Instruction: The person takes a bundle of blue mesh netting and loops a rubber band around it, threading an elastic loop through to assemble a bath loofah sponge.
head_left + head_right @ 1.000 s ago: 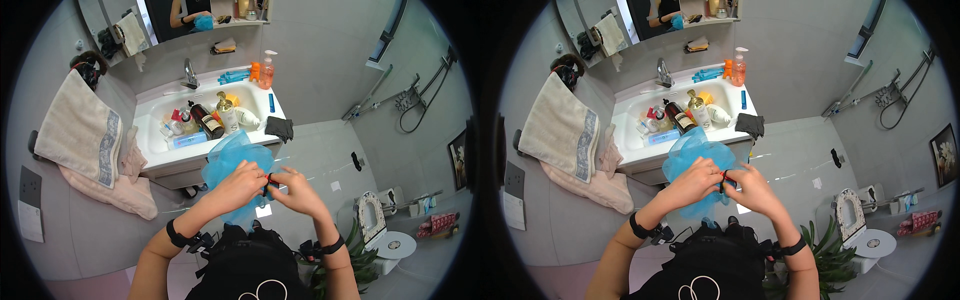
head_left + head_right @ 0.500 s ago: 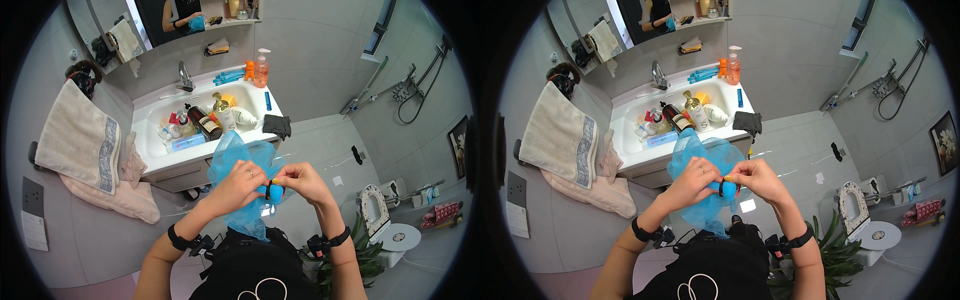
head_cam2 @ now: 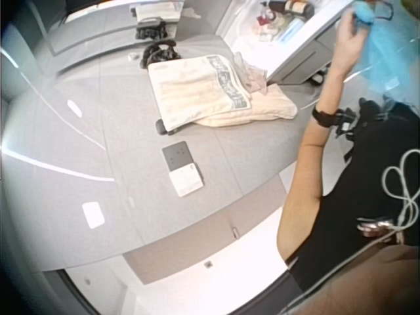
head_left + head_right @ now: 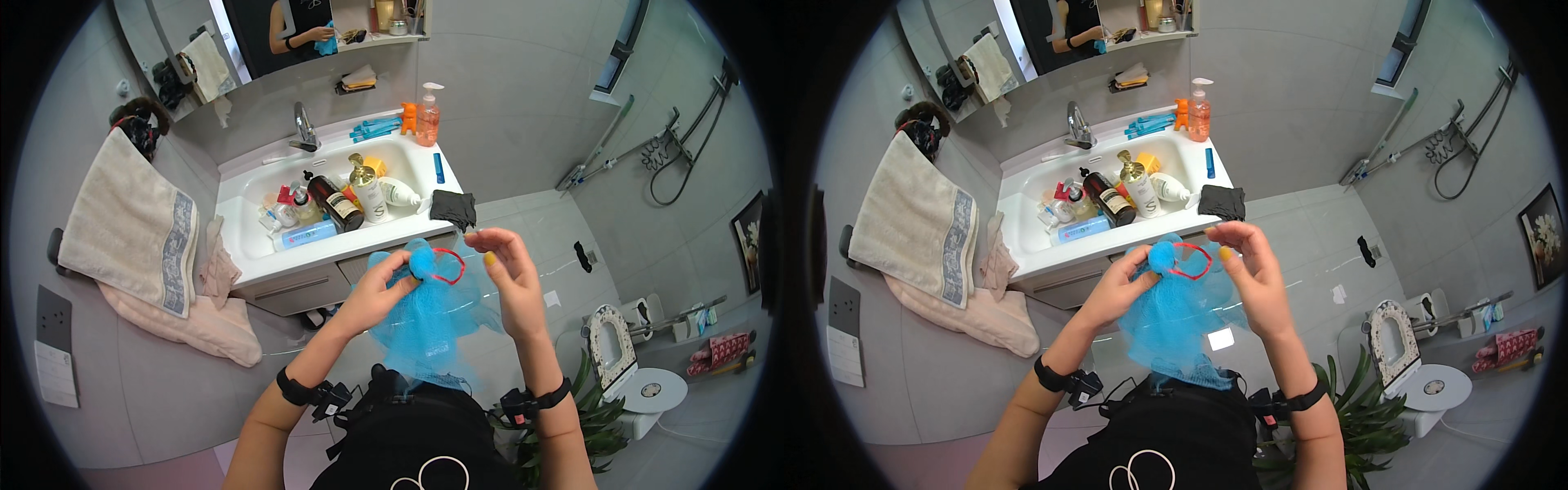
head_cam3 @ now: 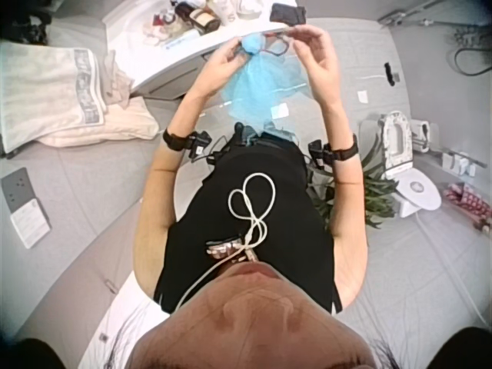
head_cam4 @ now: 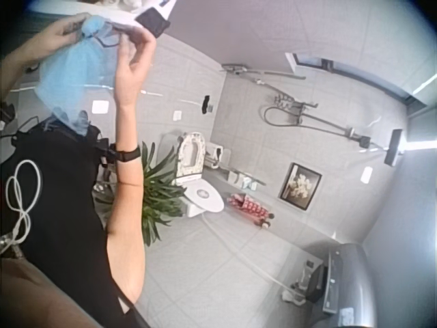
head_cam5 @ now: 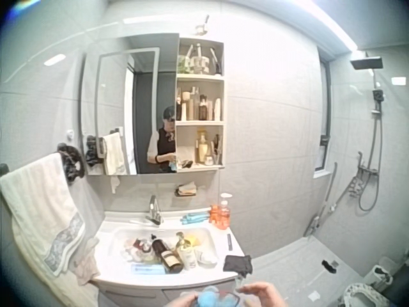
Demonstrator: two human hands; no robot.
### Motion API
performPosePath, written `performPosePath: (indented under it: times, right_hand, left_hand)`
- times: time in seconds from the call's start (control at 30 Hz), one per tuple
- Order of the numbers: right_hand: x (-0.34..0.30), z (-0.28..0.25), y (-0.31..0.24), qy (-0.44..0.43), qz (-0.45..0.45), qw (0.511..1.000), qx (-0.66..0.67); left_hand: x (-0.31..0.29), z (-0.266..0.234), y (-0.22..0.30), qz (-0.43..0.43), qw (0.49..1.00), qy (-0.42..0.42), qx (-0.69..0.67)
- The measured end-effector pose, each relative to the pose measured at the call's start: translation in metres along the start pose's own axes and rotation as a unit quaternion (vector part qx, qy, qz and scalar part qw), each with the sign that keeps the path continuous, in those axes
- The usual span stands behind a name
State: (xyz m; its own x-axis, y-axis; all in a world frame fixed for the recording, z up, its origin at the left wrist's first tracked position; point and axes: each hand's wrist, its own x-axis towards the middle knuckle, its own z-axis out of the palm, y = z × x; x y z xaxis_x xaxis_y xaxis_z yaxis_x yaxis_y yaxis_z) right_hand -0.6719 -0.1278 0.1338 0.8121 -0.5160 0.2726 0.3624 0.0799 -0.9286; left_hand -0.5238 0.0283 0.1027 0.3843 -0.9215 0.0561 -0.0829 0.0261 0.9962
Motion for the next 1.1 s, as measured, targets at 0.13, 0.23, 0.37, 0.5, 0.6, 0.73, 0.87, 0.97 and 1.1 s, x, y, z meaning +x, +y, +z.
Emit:
performPosePath:
  times: [0.13, 0.23, 0.37, 0.5, 0.6, 0.73, 0.87, 0.97, 1.1]
  right_hand:
    - [-0.008, 0.007, 0.007, 0.007, -0.080, 0.981, -0.177]
    - [-0.005, 0.016, 0.001, 0.019, -0.143, 0.926, -0.349]
    - [0.001, 0.009, 0.003, 0.003, -0.201, 0.873, -0.444]
    - [0.001, 0.006, -0.005, 0.076, -0.150, 0.872, -0.460]
    - [0.008, 0.009, -0.012, 0.005, -0.140, 0.902, -0.408]
    - [0.018, 0.026, -0.017, -0.014, -0.146, 0.955, -0.256]
    - [0.004, 0.017, -0.004, 0.013, -0.161, 0.942, -0.296]
    - [-0.011, 0.036, 0.006, -0.057, -0.220, 0.887, -0.402]
    - [-0.013, 0.033, 0.032, -0.175, -0.256, 0.792, -0.526]
  left_hand:
    - [0.002, 0.006, 0.013, 0.000, 0.992, 0.017, -0.126]
    - [0.001, 0.004, 0.018, -0.020, 0.984, -0.016, -0.177]
    - [0.002, 0.001, 0.011, -0.059, 0.982, -0.040, -0.176]
    - [-0.002, 0.000, 0.011, -0.094, 0.990, -0.072, -0.072]
    - [0.002, 0.007, 0.011, -0.074, 0.986, -0.097, 0.114]
    - [0.003, 0.013, -0.006, -0.010, 0.996, -0.019, 0.089]
    - [0.009, 0.010, 0.008, -0.047, 0.991, 0.001, -0.128]
    - [0.011, 0.012, 0.016, -0.068, 0.977, 0.023, -0.200]
    - [0.016, 0.007, 0.014, -0.065, 0.980, 0.045, -0.184]
